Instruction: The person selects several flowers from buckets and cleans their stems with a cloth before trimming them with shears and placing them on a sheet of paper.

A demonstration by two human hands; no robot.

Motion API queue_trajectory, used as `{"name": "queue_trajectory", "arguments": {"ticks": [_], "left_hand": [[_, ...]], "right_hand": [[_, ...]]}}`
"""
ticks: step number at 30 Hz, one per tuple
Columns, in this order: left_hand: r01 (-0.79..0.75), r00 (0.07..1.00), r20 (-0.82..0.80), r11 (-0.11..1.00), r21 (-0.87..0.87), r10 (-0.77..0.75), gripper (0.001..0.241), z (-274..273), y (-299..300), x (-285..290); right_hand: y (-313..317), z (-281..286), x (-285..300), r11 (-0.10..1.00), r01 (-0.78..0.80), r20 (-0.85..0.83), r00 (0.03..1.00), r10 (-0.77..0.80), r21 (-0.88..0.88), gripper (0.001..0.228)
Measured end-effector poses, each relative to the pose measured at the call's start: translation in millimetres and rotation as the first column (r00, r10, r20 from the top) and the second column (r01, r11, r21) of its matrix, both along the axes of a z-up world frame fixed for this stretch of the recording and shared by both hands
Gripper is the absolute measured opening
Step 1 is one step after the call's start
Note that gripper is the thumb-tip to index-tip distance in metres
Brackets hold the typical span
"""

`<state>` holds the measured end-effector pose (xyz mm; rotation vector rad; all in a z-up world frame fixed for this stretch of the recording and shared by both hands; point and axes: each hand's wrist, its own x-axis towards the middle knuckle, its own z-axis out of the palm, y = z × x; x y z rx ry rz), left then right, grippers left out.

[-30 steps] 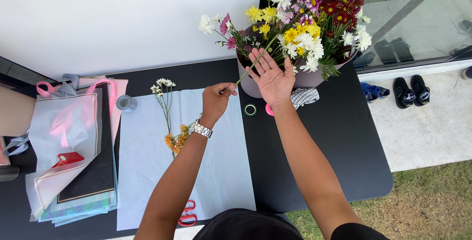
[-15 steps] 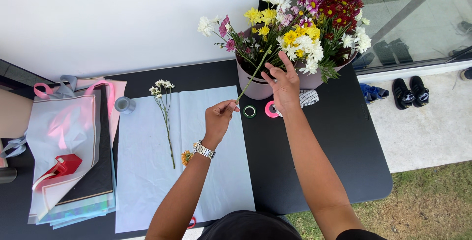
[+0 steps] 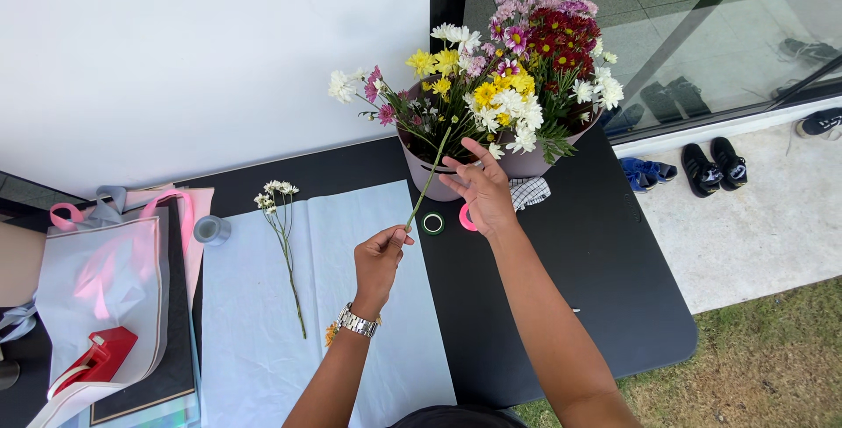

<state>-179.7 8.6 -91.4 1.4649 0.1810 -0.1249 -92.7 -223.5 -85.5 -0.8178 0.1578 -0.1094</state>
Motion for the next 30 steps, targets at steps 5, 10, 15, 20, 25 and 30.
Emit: {"name": "queue_trajectory", "arguments": {"ticks": [5,10,15,20,25,30], "left_hand": [[-0.019,1.0,-0.002,1.0,-0.006,0.019,0.022,1.3,-4.0,-2.6],[-0.047,0.999,-0.007,0.998,-0.036,0.047,0.023,-0.4,-12.4,-11.4],[-0.037,0.998,0.041,0.998,-0.058,0.04,0.021,1.3,-22.1,-13.3],[-0.022,0.999,0.046,0.999,-0.031,0.023,0.022,-1.1,-26.1,-23.8],[0.022,0.998,0.053,0.999,0.026,-0.023,0.022,-29.9,-17.7,-47.4],[0.057,0.991,-0.122,0.996,0.062,-0.049,0.021,-57.9,-3.2,-91.8]], "right_hand": [[-2.5,11.3,-4.5,0.998,-0.043,-0.04,0.998,0.041,-0.045,0.059],[-6.0,0.4,-2.7,1.0,0.005,-0.119,0.993,-0.005,-0.002,0.049],[-2.1,21.4,-6.3,0.922,-0.314,0.119,0.948,0.294,0.228,0.087],[-14.2,10.6,-14.5,0.938,-0.314,0.099,0.948,0.302,0.149,0.097],[-47.9,-32.7,-42.7,0.917,-0.26,0.027,0.959,0.281,-0.304,0.084],[-134.3,-170.5,-120.9,0.26,-0.435,-0.463,0.885,-0.053,-0.862,0.037]]}}
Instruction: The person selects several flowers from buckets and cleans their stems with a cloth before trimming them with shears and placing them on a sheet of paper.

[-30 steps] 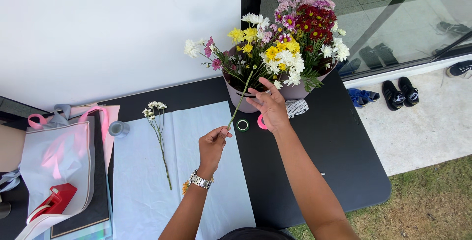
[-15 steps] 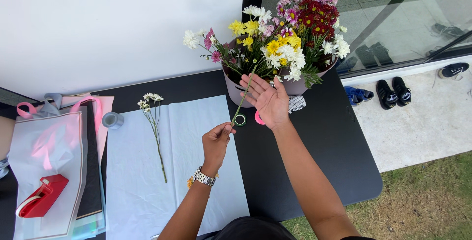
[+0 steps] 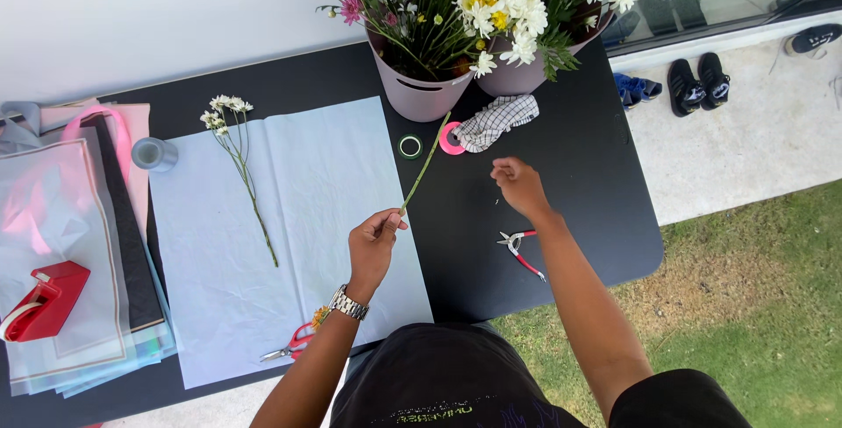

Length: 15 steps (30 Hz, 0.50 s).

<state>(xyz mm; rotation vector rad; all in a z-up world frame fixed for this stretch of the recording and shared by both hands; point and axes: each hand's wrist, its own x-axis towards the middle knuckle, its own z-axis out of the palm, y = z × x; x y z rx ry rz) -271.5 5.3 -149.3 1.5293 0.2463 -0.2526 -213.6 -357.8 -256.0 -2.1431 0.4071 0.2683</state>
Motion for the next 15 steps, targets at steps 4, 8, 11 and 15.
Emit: {"name": "queue_trajectory", "arguments": {"ticks": [4,8,11,15], "left_hand": [[0.021,0.995,-0.094,0.998,0.053,-0.016,0.019,-6.5,5.6,-37.2],[0.03,0.982,-0.188,0.995,0.092,-0.013,0.021,-18.7,5.9,-49.4],[0.053,0.978,-0.208,0.992,0.11,-0.029,0.023,-25.2,1.9,-58.7],[0.063,0.981,-0.192,0.986,0.152,-0.033,0.022,-19.1,-8.8,-56.3]], "right_hand": [[-59.8,-96.6,-97.0,0.892,-0.136,-0.234,0.972,0.036,-0.431,0.034],[-47.0,-76.4,-64.0,0.833,0.045,0.125,0.992,0.03,-0.552,0.044],[-28.8,-44.5,0.4,0.797,0.062,0.293,0.945,0.147,-0.601,0.054],[-12.4,-35.2,87.1,0.74,-0.052,0.24,0.928,0.283,-0.67,0.074]]}}
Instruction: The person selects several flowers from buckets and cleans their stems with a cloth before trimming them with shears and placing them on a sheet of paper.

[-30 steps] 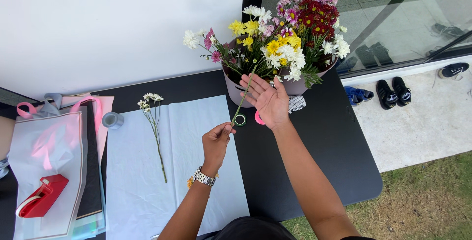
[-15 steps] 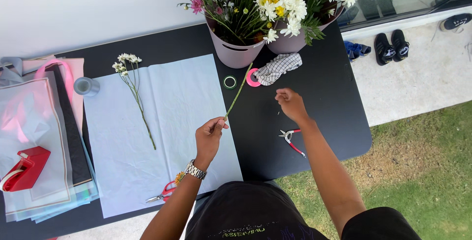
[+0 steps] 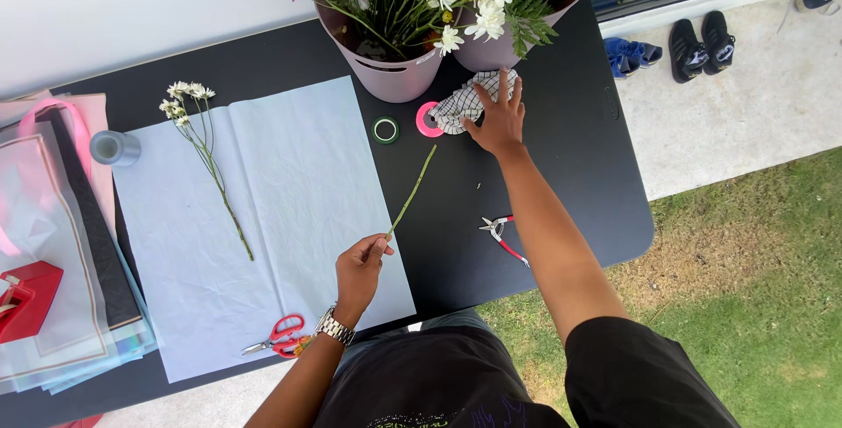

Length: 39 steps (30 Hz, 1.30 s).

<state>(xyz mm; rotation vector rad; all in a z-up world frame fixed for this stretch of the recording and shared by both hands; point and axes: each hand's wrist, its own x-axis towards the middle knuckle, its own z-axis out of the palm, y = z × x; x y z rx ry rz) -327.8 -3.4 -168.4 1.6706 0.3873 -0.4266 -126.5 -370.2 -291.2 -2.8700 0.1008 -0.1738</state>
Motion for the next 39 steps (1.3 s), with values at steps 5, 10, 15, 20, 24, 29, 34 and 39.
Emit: {"name": "queue_trajectory", "arguments": {"ticks": [5,10,15,20,24,29,34,39], "left_hand": [[-0.04,0.999,0.028,0.999,0.024,0.039,0.022,0.7,-9.0,-2.0],[-0.111,0.987,0.114,0.994,-0.001,0.111,0.022,22.9,-20.2,1.2],[-0.144,0.965,0.205,0.985,-0.099,0.162,0.022,24.1,-41.4,10.2],[-0.037,0.972,0.225,0.989,-0.141,0.069,0.02,6.6,-70.7,9.5],[-0.023,0.966,0.251,0.988,-0.155,0.062,0.019,17.0,-79.4,7.9],[-0.032,0.945,0.317,0.989,-0.142,0.076,0.022,22.7,-63.8,3.7],[-0.008,0.942,0.33,0.99,-0.14,0.054,0.021,17.1,-51.5,-7.2],[0.055,0.951,0.308,0.998,-0.045,-0.038,0.021,20.1,-44.9,-12.0]], "right_hand": [[-44.7,-98.0,36.8,0.984,0.087,-0.159,0.985,-0.062,0.158,0.05],[-33.9,-69.0,-18.4,0.724,0.254,0.02,0.938,-0.347,0.642,0.023],[77.2,78.3,-123.8,-0.696,0.111,-0.117,0.992,0.039,0.709,0.051],[157.8,104.6,-138.8,-0.658,0.235,-0.287,0.957,0.03,0.716,0.02],[184.4,112.2,-140.9,-0.48,0.134,-0.281,0.927,-0.249,0.867,0.042],[148.0,88.8,-139.0,-0.648,0.017,0.0,1.0,0.025,0.761,0.036],[119.7,94.4,-122.7,-0.772,-0.044,0.161,0.984,0.076,0.634,0.088],[129.1,72.6,-98.4,-0.556,-0.14,0.035,0.98,-0.194,0.819,0.038]]}}
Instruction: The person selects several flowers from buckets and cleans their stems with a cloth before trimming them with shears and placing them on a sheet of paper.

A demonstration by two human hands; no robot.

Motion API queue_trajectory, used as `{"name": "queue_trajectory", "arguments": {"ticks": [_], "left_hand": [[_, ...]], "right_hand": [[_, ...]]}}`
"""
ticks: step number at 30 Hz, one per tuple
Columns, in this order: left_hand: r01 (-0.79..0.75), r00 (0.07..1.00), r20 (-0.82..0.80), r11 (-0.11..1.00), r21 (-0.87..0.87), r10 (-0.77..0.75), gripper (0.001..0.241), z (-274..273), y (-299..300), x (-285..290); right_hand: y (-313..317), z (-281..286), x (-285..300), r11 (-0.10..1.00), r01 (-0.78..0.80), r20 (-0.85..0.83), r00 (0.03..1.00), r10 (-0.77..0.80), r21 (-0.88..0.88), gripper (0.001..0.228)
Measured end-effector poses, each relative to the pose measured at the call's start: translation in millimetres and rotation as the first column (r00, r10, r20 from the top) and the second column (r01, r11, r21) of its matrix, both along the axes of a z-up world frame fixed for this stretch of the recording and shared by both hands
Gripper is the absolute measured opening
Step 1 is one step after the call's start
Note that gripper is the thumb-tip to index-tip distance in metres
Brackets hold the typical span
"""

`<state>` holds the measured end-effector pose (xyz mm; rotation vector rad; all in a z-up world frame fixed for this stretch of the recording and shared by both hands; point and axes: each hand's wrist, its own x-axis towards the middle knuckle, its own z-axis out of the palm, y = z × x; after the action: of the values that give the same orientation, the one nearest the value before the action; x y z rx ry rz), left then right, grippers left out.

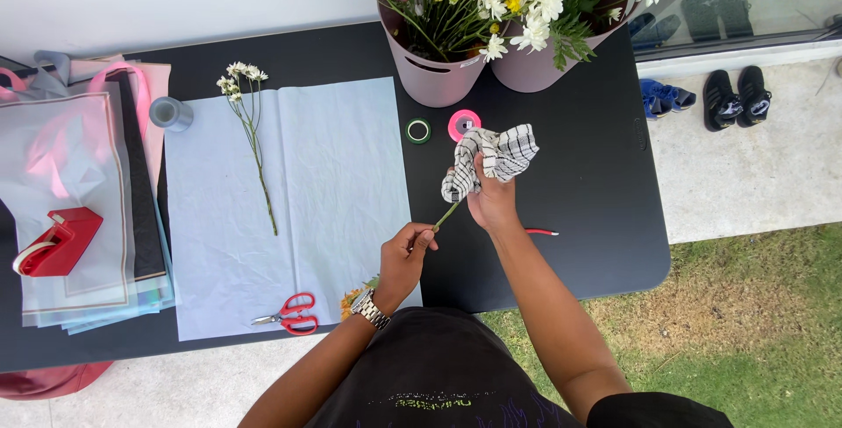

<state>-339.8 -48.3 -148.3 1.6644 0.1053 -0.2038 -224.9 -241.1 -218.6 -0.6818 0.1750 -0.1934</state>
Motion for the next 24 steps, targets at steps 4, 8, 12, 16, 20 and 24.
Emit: {"name": "queue_trajectory", "arguments": {"ticks": [4,8,12,16,20,24], "left_hand": [[-0.006,1.0,0.031,1.0,-0.022,0.007,0.021,3.5,9.5,10.3],[-0.053,0.993,0.101,0.995,-0.081,0.062,0.018,15.2,18.9,22.9],[-0.126,0.973,0.184,0.989,-0.074,0.137,0.011,8.5,19.2,38.9],[-0.08,0.937,0.346,0.994,0.071,0.05,0.011,23.0,1.7,40.7],[0.053,0.928,0.35,0.975,0.216,-0.128,0.03,42.4,-3.1,33.9],[0.048,0.924,0.348,0.948,0.314,-0.162,0.03,4.5,3.4,17.9]], "right_hand": [[-11.3,3.8,-6.2,0.99,-0.118,0.083,0.99,0.111,0.081,0.046],[-13.3,21.4,-27.2,0.952,-0.248,0.12,0.966,0.229,0.178,0.068],[14.8,13.2,-60.6,0.92,-0.357,0.015,0.933,0.359,0.163,0.08],[54.7,0.5,-67.4,0.962,-0.214,-0.183,0.952,0.244,0.17,0.08],[79.9,9.6,-53.9,0.989,0.141,-0.466,0.879,-0.105,0.044,0.064],[90.6,39.8,-33.6,0.925,0.349,-0.398,0.836,-0.379,-0.147,0.046]]}}
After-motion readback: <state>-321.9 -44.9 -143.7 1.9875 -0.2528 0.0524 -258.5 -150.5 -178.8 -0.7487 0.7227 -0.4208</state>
